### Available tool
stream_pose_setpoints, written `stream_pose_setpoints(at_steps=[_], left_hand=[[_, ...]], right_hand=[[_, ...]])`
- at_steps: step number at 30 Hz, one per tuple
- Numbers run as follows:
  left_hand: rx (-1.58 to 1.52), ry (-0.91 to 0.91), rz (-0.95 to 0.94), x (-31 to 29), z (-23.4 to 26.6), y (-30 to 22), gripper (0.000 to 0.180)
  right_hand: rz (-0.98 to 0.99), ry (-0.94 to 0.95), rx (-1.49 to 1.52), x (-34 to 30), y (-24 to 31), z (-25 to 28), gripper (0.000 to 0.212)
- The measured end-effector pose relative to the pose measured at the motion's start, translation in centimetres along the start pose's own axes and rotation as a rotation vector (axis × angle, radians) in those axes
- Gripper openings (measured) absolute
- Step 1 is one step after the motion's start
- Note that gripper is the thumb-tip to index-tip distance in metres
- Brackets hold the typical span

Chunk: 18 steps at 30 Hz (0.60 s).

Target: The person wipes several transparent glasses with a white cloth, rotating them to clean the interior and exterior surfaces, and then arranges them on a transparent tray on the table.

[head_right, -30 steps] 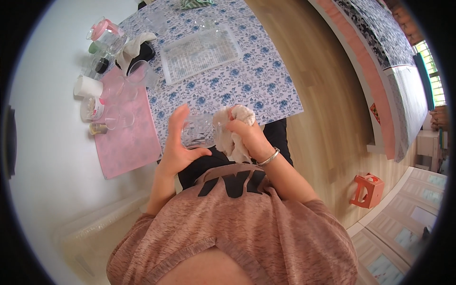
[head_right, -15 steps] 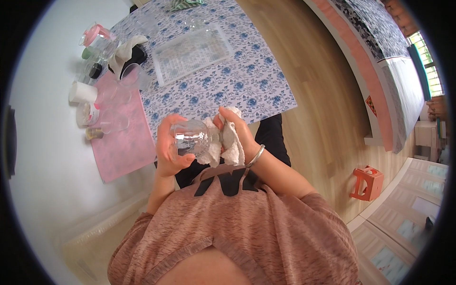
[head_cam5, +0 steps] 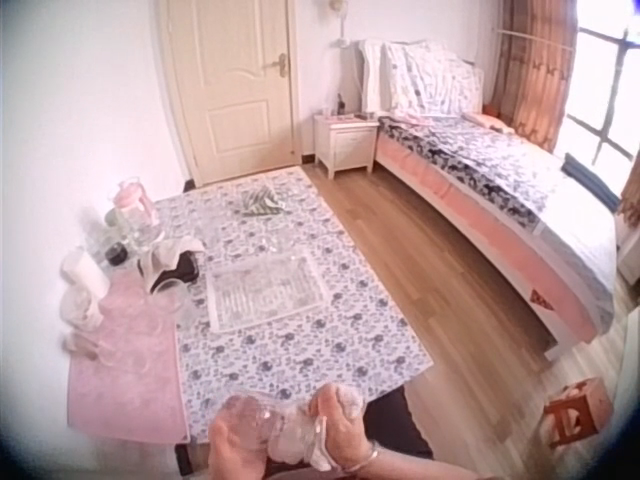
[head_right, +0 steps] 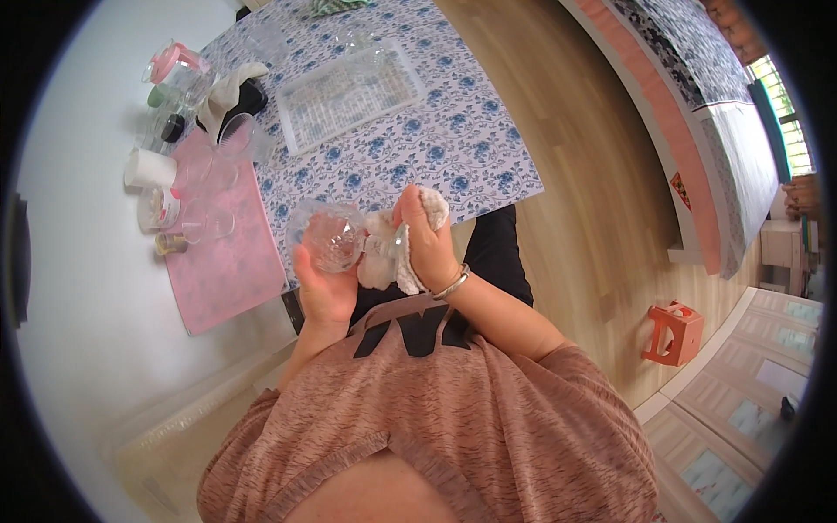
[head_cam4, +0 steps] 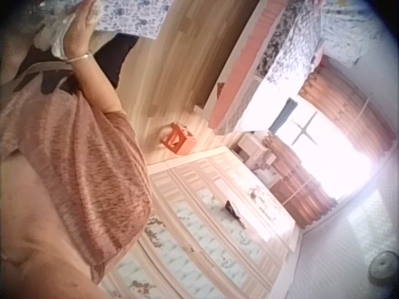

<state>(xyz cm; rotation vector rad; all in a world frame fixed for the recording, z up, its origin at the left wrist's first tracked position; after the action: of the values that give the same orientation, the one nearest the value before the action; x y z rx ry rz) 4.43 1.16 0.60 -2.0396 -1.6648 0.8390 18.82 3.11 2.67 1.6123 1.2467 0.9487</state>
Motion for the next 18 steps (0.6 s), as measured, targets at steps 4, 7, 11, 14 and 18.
stream_pose_setpoints(at_steps=[4,7,11,14,18], left_hand=[[0.0,-0.153,0.033,0.4,0.5,-0.6,0.057],[0.118,-0.038,-0.103,0.9,0.6,-1.6,0.061],[0.58,0.019,-0.411,0.5,-0.9,-3.1,0.071],[0.598,0.081,-0.447,0.5,-0.8,-2.9,0.077],[0.64,0.199,-0.464,0.7,-1.0,-2.3,0.082]], right_hand=[[0.119,0.098,-0.352,0.5,0.0,0.6,0.028],[-0.258,0.055,-0.238,0.9,-1.1,1.9,0.025],[-0.687,0.174,0.115,-0.2,-0.8,0.9,0.035],[-0.706,0.259,0.043,-1.3,-1.5,-0.2,0.034],[-0.688,0.251,-0.123,-2.7,-3.4,-0.4,0.027]])
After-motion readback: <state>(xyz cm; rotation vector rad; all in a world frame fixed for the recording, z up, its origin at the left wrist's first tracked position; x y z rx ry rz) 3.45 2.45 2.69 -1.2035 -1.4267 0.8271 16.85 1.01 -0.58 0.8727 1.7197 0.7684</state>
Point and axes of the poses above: each hand's wrist, its own x-axis towards the middle knuckle, its own z-axis out of the back of the hand, y = z × x, the point moved 4 cm from there along x, towards the middle knuckle, and after that the axes turned 2 degrees about y, right-handed, at the moved point
